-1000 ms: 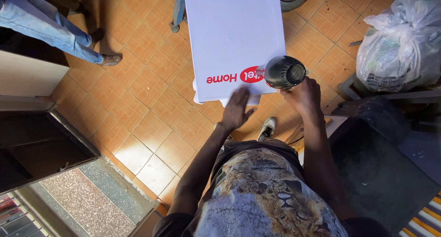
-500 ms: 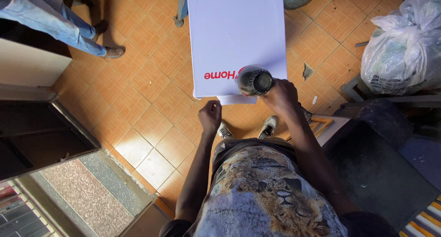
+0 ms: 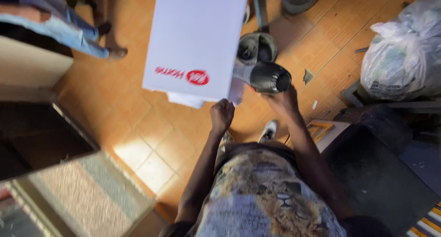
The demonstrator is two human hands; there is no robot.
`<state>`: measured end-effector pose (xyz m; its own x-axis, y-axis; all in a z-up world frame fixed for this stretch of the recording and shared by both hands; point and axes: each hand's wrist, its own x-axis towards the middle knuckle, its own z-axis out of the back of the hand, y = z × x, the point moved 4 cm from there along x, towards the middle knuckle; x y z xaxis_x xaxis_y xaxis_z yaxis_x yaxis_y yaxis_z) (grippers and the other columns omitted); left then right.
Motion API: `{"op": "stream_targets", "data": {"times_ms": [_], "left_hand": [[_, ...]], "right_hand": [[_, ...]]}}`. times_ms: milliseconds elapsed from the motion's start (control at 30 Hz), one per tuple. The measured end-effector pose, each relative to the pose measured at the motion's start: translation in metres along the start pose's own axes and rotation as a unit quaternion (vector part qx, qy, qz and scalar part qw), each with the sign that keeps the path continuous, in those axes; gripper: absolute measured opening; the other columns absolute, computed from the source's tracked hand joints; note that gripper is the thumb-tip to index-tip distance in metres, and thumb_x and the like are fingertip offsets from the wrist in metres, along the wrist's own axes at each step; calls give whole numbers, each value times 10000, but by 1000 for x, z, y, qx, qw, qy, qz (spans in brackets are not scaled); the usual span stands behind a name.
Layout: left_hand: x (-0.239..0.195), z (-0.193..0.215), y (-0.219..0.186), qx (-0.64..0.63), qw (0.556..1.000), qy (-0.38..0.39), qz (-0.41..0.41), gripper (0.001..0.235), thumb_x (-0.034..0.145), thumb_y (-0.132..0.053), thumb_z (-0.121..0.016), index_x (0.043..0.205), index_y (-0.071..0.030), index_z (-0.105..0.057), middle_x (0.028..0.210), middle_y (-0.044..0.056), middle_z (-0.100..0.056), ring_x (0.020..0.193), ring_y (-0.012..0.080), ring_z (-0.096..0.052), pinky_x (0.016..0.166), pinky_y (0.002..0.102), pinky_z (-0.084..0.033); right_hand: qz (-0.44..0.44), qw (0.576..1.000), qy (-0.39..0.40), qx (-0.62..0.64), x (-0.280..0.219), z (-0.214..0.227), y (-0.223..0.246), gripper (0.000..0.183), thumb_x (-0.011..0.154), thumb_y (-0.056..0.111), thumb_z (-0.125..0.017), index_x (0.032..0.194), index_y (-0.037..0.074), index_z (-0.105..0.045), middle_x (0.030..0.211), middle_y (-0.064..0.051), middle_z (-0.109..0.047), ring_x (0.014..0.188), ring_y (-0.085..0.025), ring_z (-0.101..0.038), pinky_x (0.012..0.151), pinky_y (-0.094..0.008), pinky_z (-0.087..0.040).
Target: The person uses a hair dryer to dry the surface of white cardboard boxes labeled 'itel Home' placed on a table. The person repeatedly directs the hot air onto the box surface while holding it steady with the other hand. The task is performed one box at a time in a repetitive manner.
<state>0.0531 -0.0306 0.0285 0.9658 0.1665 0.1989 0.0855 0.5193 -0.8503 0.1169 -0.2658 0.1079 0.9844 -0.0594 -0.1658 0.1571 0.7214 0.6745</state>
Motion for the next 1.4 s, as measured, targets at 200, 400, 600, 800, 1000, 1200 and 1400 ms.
{"op": "stream_targets", "data": {"times_ms": [200, 400, 600, 800, 1000, 1200, 1400], "left_hand": [[18, -29, -26, -291, 938, 108, 152, 267, 951, -177, -761, 1099, 12, -646, 861, 127, -714, 787, 181, -647, 771, 305, -534], [37, -41, -68, -359, 889, 200, 203, 562, 1058, -408, -590, 1418, 20, -534, 1280, 253, -659, 1179, 364, -643, 985, 515, -503], [41, -61, -95, -583, 766, 129, 238, 246, 975, -299, -660, 1023, -58, -670, 1032, 176, -767, 985, 344, -737, 907, 526, -554], [40, -67, -124, -633, 729, 117, 231, 194, 1000, -206, -627, 849, -106, -698, 975, 147, -785, 965, 307, -758, 989, 532, -542], [37, -77, -117, -624, 724, 125, 265, 146, 983, -254, -657, 954, -122, -713, 995, 105, -793, 982, 270, -758, 1005, 512, -540], [29, -88, -84, -635, 714, 101, 278, 117, 937, -228, -712, 881, -125, -709, 946, 133, -789, 945, 312, -757, 931, 530, -542], [21, -96, -64, -532, 794, 177, 234, 288, 956, -270, -726, 1135, -58, -650, 1094, 125, -758, 1018, 238, -734, 870, 375, -582]], "right_hand": [[14, 967, -9, 254, -33, -4, -19, 452, 825, 240, -849, 1174, -18, -722, 1151, -268, -725, 1086, -445, -686, 886, -578, -559], [-47, 947, 52, 313, -38, -2, -10, 563, 815, 254, -851, 1176, -129, -651, 1044, -280, -699, 813, -345, -726, 685, -434, -618], [130, 930, 9, 343, -47, -34, -51, 411, 864, 183, -849, 1180, -50, -722, 1271, -275, -688, 1208, -381, -647, 1067, -542, -489], [91, 917, 53, 384, -40, -61, -92, 523, 905, 254, -821, 1284, -74, -670, 1402, -304, -604, 1305, -457, -560, 1182, -556, -366], [56, 917, 84, 385, -39, -45, -94, 657, 854, 399, -856, 1306, -42, -676, 1463, -221, -600, 1341, -435, -533, 1223, -460, -343], [32, 956, 67, 284, -37, -25, -93, 580, 848, 424, -845, 1216, 3, -689, 1317, -193, -629, 1214, -423, -577, 1086, -460, -394], [19, 982, 89, 163, -21, -4, -116, 493, 842, 452, -834, 1107, 56, -706, 1142, -162, -664, 1061, -410, -631, 921, -463, -456]]}}
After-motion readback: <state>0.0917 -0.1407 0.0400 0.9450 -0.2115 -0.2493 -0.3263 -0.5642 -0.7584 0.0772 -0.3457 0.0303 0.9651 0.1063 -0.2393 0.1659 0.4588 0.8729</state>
